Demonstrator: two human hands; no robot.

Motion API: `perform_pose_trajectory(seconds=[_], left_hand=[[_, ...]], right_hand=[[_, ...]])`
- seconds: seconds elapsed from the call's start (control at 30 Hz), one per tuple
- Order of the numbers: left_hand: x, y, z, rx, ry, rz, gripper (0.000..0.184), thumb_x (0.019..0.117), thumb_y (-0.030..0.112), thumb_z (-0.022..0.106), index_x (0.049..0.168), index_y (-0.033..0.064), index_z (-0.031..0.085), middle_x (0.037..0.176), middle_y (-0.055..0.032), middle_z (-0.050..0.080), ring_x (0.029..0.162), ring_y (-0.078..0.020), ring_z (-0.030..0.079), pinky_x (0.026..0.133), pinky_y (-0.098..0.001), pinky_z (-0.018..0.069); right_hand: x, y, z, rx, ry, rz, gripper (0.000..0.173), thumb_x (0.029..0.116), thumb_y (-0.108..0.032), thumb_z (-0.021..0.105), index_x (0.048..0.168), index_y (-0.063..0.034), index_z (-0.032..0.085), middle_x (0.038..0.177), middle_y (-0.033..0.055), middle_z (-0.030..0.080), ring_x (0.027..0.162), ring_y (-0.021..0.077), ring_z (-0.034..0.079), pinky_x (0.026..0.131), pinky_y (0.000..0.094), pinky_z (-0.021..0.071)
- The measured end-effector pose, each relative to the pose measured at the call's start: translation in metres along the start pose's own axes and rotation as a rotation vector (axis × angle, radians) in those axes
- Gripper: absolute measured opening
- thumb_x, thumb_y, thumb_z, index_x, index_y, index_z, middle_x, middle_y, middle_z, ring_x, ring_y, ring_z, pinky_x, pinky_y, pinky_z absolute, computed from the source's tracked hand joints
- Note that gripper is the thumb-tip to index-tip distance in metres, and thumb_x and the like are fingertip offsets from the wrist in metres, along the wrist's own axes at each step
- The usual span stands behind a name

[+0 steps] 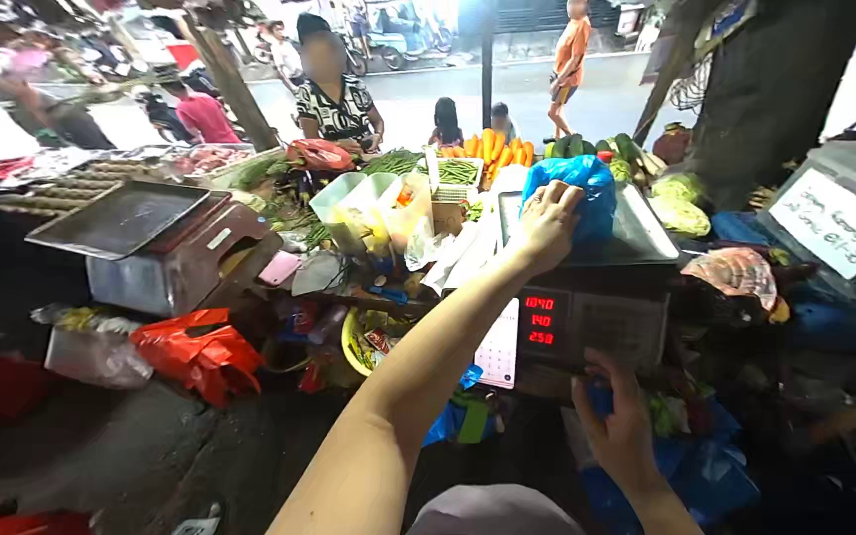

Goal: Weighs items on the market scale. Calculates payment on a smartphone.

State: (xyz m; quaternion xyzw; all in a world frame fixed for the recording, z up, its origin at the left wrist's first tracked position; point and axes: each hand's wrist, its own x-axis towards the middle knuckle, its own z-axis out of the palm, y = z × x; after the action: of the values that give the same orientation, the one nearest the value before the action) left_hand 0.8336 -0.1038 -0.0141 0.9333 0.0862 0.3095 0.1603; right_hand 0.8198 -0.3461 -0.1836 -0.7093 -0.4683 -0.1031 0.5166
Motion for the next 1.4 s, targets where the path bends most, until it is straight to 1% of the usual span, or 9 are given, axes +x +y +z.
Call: perform_pose_trajectory(seconds=[0.13,0.27,0.4,0.47,0.6,0.67,0.8,0.93,1.4], left_hand=[[-0.033,0.012,-0.005,-0.013,0.055,0.042,0.037,0.1009,0.013,0.062,0.137,0.0044,0.058,0.143,-0.015,0.055,0.14,-0.0303,0.046,0.117,-0.0481,0.038],[-0.078,0.009,-0.01,-0.108,0.115,0.048,0.041,0.0996,0.012,0.063,0.139,0.0041,0.056,0.148,-0.0129,0.053,0.144,-0.0258,0.044,0.119,-0.0463,0.0383],[-0.158,-0.008,-0.007,-0.267,0.315,-0.204,0.038,0.0996,0.014,0.063,0.134,0.0006,0.057,0.138,-0.0147,0.058,0.13,-0.0242,0.056,0.107,-0.043,0.0498],[-0.202,-0.019,0.009,-0.374,0.379,-0.397,0.036,0.0996,0.015,0.06,0.133,0.0029,0.054,0.124,-0.0119,0.061,0.112,-0.0198,0.062,0.092,-0.0377,0.0553],[-0.251,-0.027,0.038,-0.525,0.293,-0.581,0.038,0.1018,0.019,0.058,0.134,0.0001,0.049,0.111,-0.0112,0.062,0.092,-0.0137,0.065,0.078,-0.0295,0.0574],[-0.26,-0.029,0.048,-0.535,0.255,-0.606,0.038,0.103,0.021,0.057,0.134,0.0,0.05,0.111,-0.0104,0.061,0.089,-0.0118,0.064,0.077,-0.028,0.0566],[-0.266,-0.039,0.057,-0.521,0.247,-0.539,0.036,0.0987,0.018,0.057,0.13,0.0,0.049,0.091,-0.003,0.058,0.075,-0.0073,0.058,0.07,-0.0258,0.0533],[-0.273,-0.046,0.053,-0.51,0.153,-0.43,0.049,0.0899,0.016,0.067,0.131,-0.0014,0.047,0.093,-0.0056,0.058,0.073,-0.0078,0.057,0.066,-0.0239,0.0509],[-0.277,-0.055,0.054,-0.627,0.175,-0.387,0.052,0.0851,0.011,0.067,0.132,0.0031,0.045,0.091,-0.0021,0.053,0.074,-0.0078,0.053,0.064,-0.0227,0.0479]], right_hand=[[-0.012,0.008,0.004,0.051,-0.082,-0.054,0.045,0.1009,-0.034,0.056,0.131,-0.001,0.061,0.114,0.0132,0.069,0.099,0.0137,0.067,0.083,0.0256,0.0571],[-0.02,0.007,0.014,0.098,-0.244,-0.043,0.04,0.0976,-0.03,0.057,0.13,-0.0084,0.068,0.094,0.0023,0.07,0.083,0.0084,0.066,0.078,0.0262,0.0582],[-0.018,0.009,0.027,0.08,-0.317,-0.113,0.038,0.1007,-0.03,0.055,0.131,-0.0127,0.071,0.086,0.0017,0.07,0.077,0.0117,0.064,0.074,0.03,0.0565],[-0.017,0.008,0.033,0.062,-0.331,-0.139,0.036,0.1025,-0.03,0.055,0.129,-0.0146,0.073,0.08,0.0027,0.068,0.073,0.0141,0.062,0.07,0.0309,0.0548],[-0.013,0.003,0.044,-0.016,-0.325,-0.213,0.034,0.1046,-0.029,0.052,0.125,-0.0149,0.076,0.073,0.0063,0.066,0.066,0.0196,0.063,0.063,0.0342,0.0537],[-0.012,0.002,0.049,-0.044,-0.33,-0.242,0.034,0.1044,-0.028,0.052,0.124,-0.0145,0.076,0.071,0.0066,0.065,0.063,0.0201,0.062,0.061,0.0346,0.053],[-0.008,0.002,0.056,-0.069,-0.325,-0.293,0.034,0.1033,-0.026,0.053,0.119,-0.0109,0.077,0.07,0.0068,0.068,0.063,0.0209,0.064,0.06,0.0351,0.0533],[-0.01,0.006,0.056,-0.105,-0.254,-0.364,0.032,0.1006,-0.024,0.053,0.108,-0.0093,0.08,0.065,0.0056,0.065,0.061,0.021,0.062,0.059,0.0342,0.0498],[-0.006,-0.004,0.072,-0.236,-0.32,-0.337,0.034,0.1015,-0.025,0.052,0.118,-0.013,0.079,0.063,0.0069,0.063,0.055,0.0234,0.061,0.05,0.0364,0.0471]])
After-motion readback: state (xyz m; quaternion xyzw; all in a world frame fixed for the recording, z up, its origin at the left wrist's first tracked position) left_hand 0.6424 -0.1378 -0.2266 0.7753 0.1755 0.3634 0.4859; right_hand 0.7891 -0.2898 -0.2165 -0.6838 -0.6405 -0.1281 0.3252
